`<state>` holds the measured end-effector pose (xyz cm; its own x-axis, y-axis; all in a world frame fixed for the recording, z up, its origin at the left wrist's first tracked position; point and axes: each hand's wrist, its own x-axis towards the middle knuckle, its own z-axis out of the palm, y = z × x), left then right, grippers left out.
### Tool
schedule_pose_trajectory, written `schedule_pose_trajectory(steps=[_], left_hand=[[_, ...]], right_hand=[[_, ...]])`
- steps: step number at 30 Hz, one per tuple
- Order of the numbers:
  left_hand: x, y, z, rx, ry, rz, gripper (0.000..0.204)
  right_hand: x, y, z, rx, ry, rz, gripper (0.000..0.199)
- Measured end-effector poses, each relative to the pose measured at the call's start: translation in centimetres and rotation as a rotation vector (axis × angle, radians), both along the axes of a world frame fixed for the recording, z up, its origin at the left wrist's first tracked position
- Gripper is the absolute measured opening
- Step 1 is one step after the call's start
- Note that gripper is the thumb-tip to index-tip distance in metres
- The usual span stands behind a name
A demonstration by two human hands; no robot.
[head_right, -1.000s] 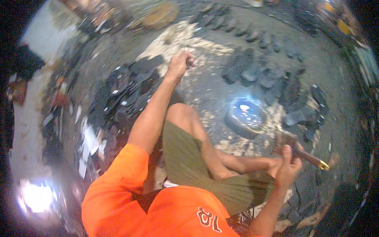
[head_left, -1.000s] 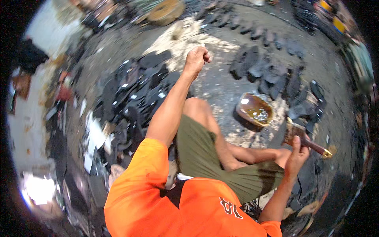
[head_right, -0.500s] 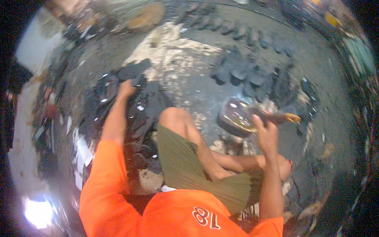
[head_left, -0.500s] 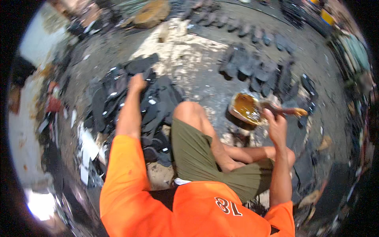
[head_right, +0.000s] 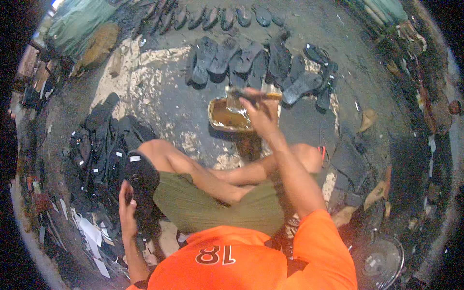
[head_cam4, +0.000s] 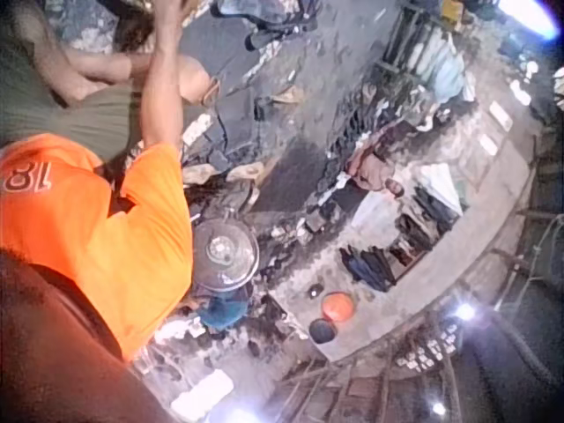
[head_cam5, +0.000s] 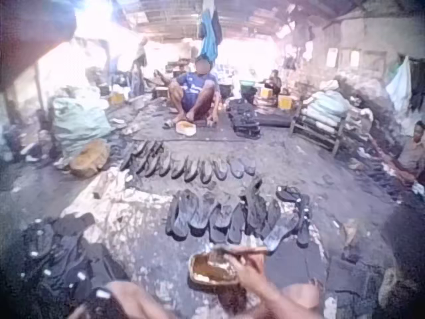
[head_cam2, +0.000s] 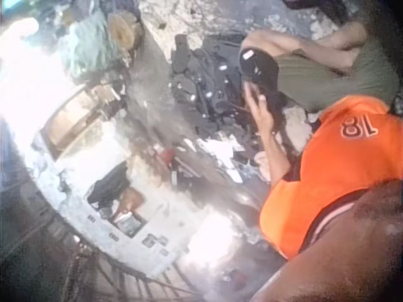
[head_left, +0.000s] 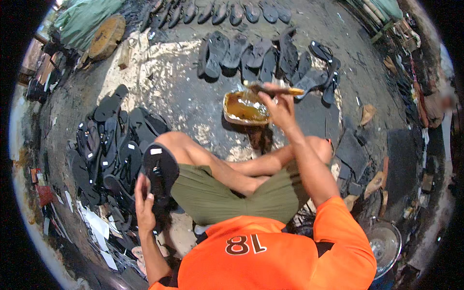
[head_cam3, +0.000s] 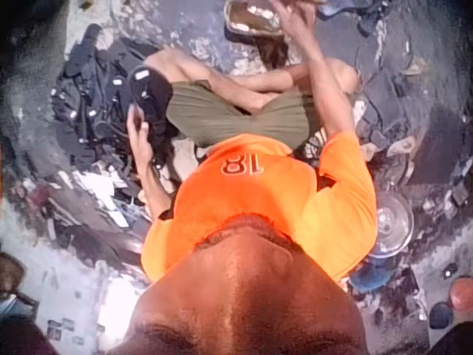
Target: The person sits on the floor and repeatedly applies a brown adhesive to the soles of black flip-flops using a brush. The person picks up each sandal, coats the sole, and places it back in a row.
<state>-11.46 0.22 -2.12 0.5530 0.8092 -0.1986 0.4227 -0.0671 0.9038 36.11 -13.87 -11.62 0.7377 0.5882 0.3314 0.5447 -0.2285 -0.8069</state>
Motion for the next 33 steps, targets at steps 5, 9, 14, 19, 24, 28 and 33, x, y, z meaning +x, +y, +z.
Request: schedule_pose_trajectory(steps=[5, 9, 14, 19, 24, 28, 33], left_hand=[[7.8, 0.2, 2.7, 0.596, 0.224, -0.439, 0.114], [8.9, 0.2, 1.2, 0.804, 0.338, -0.439, 0.119], [10.4, -0.6, 3.1, 0.932, 0.419, -0.495, 0.108], [12.7, -0.4, 5.8, -0.248, -0.455, -0.062, 0.061], [18.1, -4.7, 7.1, -0.794, -1.088, 0.027, 0.055], [18.0, -7.0, 5.7, -0.788, -1.043, 0.073, 0.057], [18.5, -6.3, 5.4, -0.821, -1.110, 0.031, 0.061]], right_hand=[[5.2, -9.1, 1.2, -0.926, -0.369, 0.075, 0.032], [4.3, -11.3, 7.9, -0.455, -0.128, -0.250, 0.043], [-0.5, -8.9, 14.9, 0.321, 0.375, -0.286, 0.037], [-7.9, -4.7, 18.0, 0.512, 0.524, -0.121, 0.032], [-18.2, 1.0, 15.7, 0.339, 0.613, 0.335, 0.032], [-17.1, 2.4, 16.2, 0.401, 0.023, 0.154, 0.031], [-16.1, 2.4, 16.5, 0.426, 0.066, 0.180, 0.032]])
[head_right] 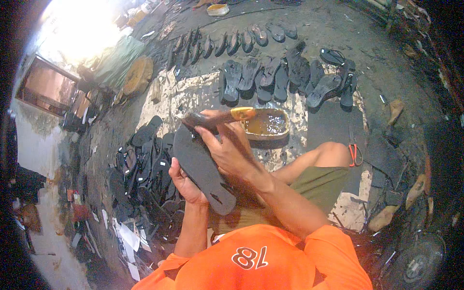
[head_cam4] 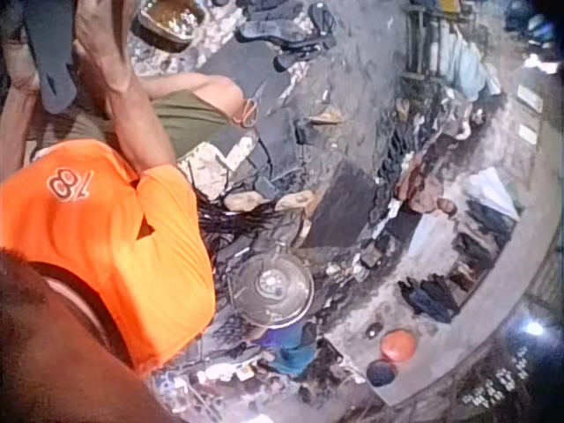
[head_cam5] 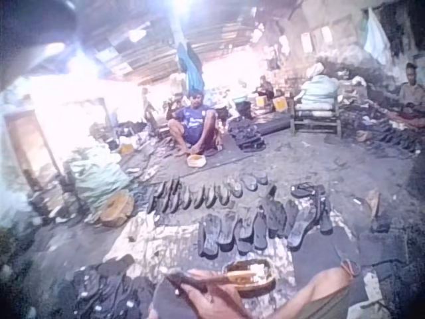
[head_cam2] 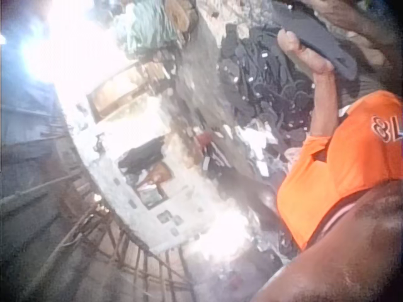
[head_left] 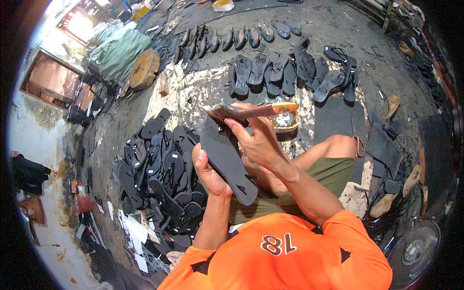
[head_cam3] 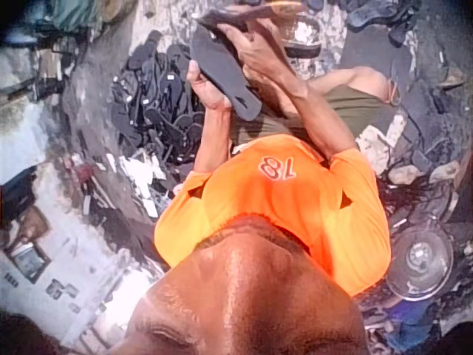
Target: The person sits on the floor and repeatedly applies a brown adhesive to the soles of black flip-flops using a brush. The person picks up each sandal, coats the sole, and places it back in a row.
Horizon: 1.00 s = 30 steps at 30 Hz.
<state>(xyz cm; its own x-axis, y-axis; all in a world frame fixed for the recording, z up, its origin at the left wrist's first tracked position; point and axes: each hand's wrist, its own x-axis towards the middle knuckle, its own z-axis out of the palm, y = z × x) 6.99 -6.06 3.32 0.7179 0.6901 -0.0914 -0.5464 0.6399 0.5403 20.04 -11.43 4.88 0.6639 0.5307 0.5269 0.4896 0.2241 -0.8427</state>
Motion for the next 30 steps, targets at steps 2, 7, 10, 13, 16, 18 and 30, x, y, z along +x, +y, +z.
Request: schedule_pose_trajectory(steps=[2, 7, 10, 13, 16, 18, 30], left_hand=[[0.0, -0.1, 0.1, -0.014, -0.026, -0.004, 0.061], [0.4, 0.9, 0.8, -0.054, -0.061, 0.008, 0.056], [0.6, 1.5, 0.3, -0.090, -0.095, 0.000, 0.060], [-0.2, 3.3, -1.7, -0.007, -0.186, -0.207, 0.054], [1.8, 0.2, 0.7, -0.132, 0.067, 0.088, 0.060], [0.6, 1.0, -0.2, 0.049, -0.032, -0.022, 0.061], [1.9, 7.2, 0.7, 0.028, -0.038, 0.035, 0.054]], right_hand=[[0.2, 0.0, 0.6, 0.021, 0.009, 0.026, 0.032], [-0.6, -0.9, -0.7, -0.048, -0.300, 0.016, 0.029], [-1.5, -1.9, -1.4, -0.054, -0.256, 0.139, 0.032], [-2.3, -2.4, -2.0, -0.051, -0.232, 0.225, 0.037], [0.4, -0.7, -1.4, 0.005, -0.328, -0.035, 0.035], [3.1, 0.6, -2.3, 0.008, -0.248, 0.016, 0.038], [-3.4, -5.8, 2.1, -0.062, 0.548, 0.175, 0.031]])
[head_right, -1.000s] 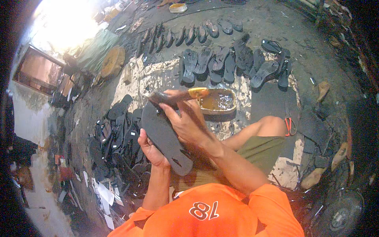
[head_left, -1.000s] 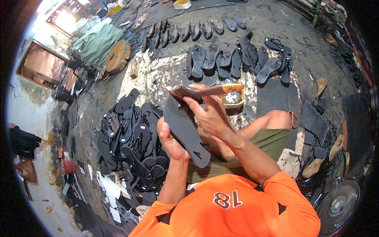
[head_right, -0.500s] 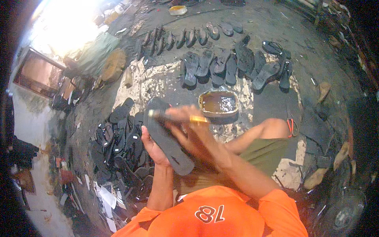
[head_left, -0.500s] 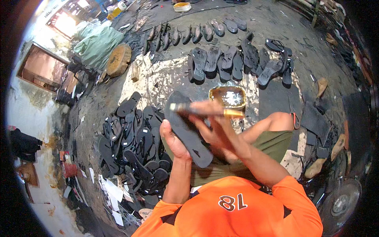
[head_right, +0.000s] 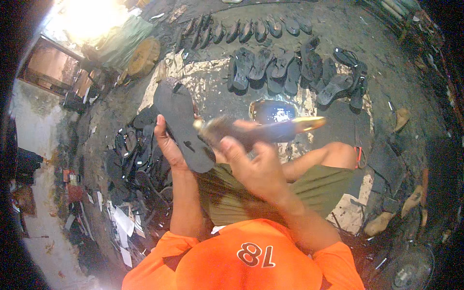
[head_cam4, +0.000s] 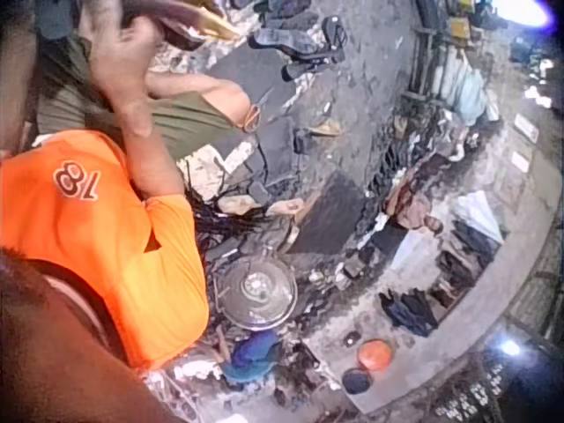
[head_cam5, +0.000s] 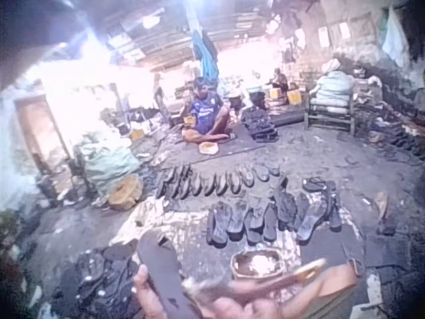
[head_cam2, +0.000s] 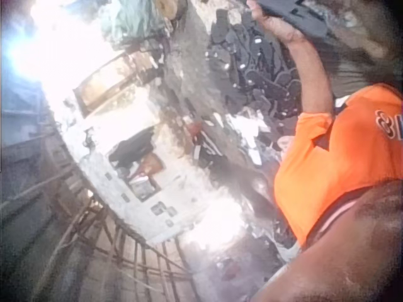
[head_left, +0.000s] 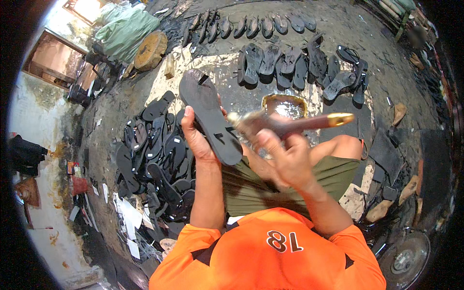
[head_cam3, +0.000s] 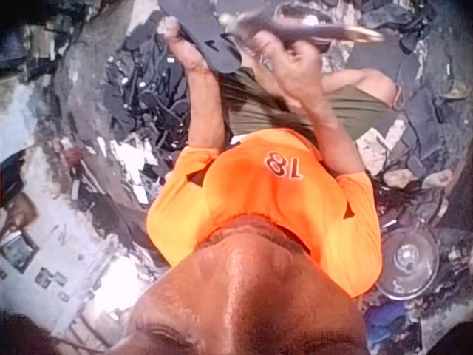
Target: The person sits on the floor and repeatedly applies a brown adhesive to the soles of black flip-flops using a brush. The person picks up each sandal, coats the sole, and places it back in a row.
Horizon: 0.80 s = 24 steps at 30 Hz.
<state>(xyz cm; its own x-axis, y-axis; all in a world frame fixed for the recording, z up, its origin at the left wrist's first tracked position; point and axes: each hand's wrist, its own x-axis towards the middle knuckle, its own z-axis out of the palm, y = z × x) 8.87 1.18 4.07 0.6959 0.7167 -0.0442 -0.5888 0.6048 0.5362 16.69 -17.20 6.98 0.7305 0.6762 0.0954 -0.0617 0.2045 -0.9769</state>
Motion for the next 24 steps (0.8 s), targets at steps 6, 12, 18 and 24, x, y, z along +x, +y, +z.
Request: schedule_pose_trajectory(steps=[6, 12, 18, 24], left_hand=[[2.7, -3.9, 1.6, -0.078, 0.027, 0.145, 0.056], [2.1, 0.7, -0.2, -0.165, -0.092, -0.169, 0.061], [2.5, -3.3, -1.4, -0.484, -0.391, -0.328, 0.054], [4.4, -0.9, -3.8, -0.220, 0.017, -0.335, 0.057]], right_hand=[[2.3, 4.6, -2.2, 0.048, -0.769, -0.171, 0.033], [-0.1, 1.4, -3.5, 0.140, -0.780, 0.161, 0.038], [6.5, 5.7, -1.3, 0.076, -1.165, -0.069, 0.031], [5.1, -1.1, -3.4, -0.172, -0.915, 0.272, 0.028]])
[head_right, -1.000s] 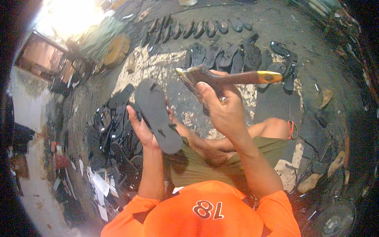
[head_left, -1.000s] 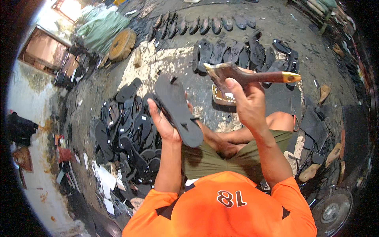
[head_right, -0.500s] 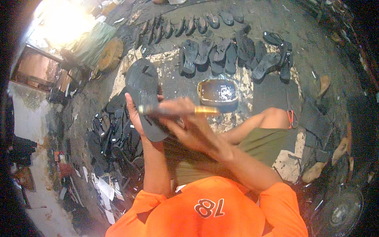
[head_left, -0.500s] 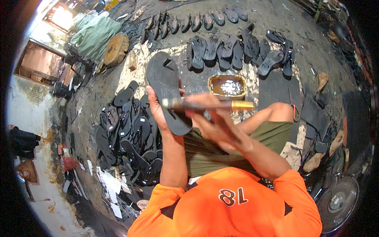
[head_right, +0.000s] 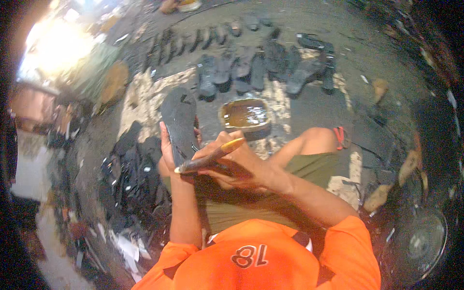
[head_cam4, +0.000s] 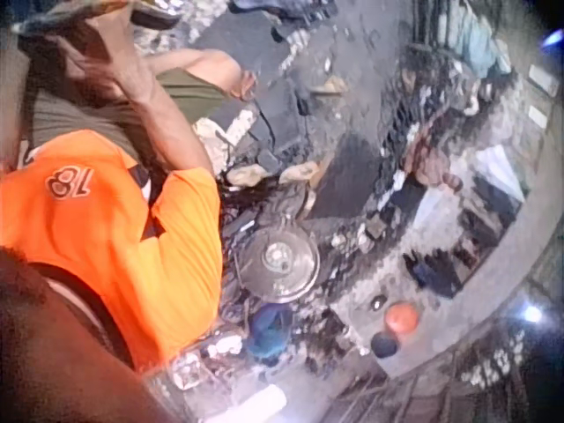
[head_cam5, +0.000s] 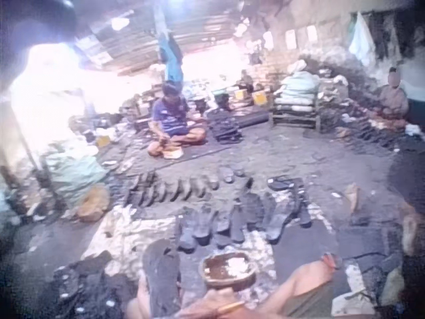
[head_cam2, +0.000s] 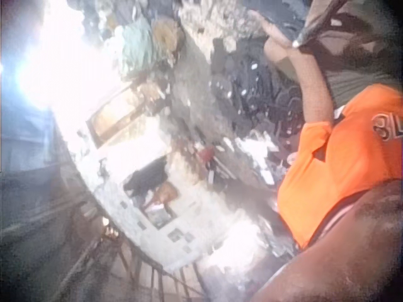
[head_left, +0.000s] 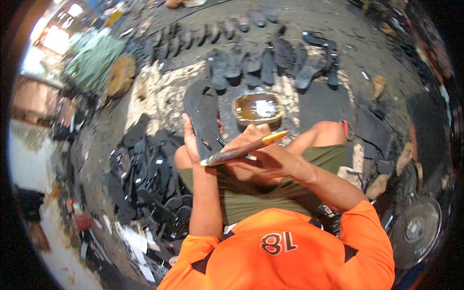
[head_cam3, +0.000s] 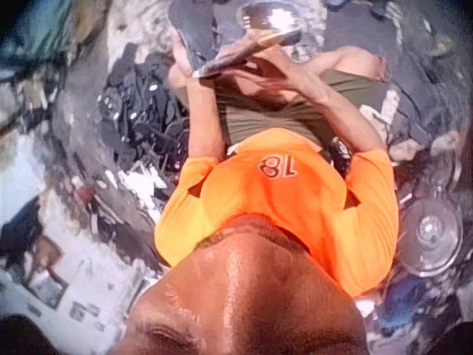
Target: The person sits on the floor and repeatedly applies a brown adhesive to the soles of black flip-flops using a brush. The person picks up each sandal, coats the sole, and places it back in a row.
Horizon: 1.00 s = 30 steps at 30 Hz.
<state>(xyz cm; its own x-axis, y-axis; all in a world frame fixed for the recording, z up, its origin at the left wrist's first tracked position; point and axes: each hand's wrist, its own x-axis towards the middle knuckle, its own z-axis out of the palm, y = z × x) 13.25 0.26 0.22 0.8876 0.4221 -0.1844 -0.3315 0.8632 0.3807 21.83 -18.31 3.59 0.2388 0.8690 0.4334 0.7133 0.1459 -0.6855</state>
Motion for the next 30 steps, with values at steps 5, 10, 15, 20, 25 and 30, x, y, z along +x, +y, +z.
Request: schedule_pose_trajectory(steps=[5, 10, 15, 20, 25, 30], left_hand=[[7.0, -2.5, -8.0, 0.080, 0.222, -0.237, 0.050], [21.1, -1.6, -10.5, 0.269, 0.277, -0.113, 0.081], [24.3, 3.3, -10.2, 0.342, 0.557, -0.028, 0.078], [12.3, 8.9, -3.1, 0.986, 0.520, 0.183, 0.041], [-9.0, 17.0, -1.8, 1.168, 1.198, 0.521, 0.054], [-26.0, 12.5, -4.7, 2.022, 1.803, 0.269, 0.044]], right_hand=[[2.3, -7.9, -0.8, 0.112, 0.782, -0.485, 0.030], [4.7, -13.2, 1.4, 0.325, 0.858, -0.718, 0.040], [5.4, -12.5, 1.0, 0.249, 0.703, -0.802, 0.039], [7.3, -9.4, -2.9, 0.272, 0.921, -0.902, 0.021], [9.0, -6.8, -4.3, 0.079, 0.724, -0.843, 0.031], [11.2, -5.1, -5.6, -0.054, 0.686, -0.772, 0.037]])
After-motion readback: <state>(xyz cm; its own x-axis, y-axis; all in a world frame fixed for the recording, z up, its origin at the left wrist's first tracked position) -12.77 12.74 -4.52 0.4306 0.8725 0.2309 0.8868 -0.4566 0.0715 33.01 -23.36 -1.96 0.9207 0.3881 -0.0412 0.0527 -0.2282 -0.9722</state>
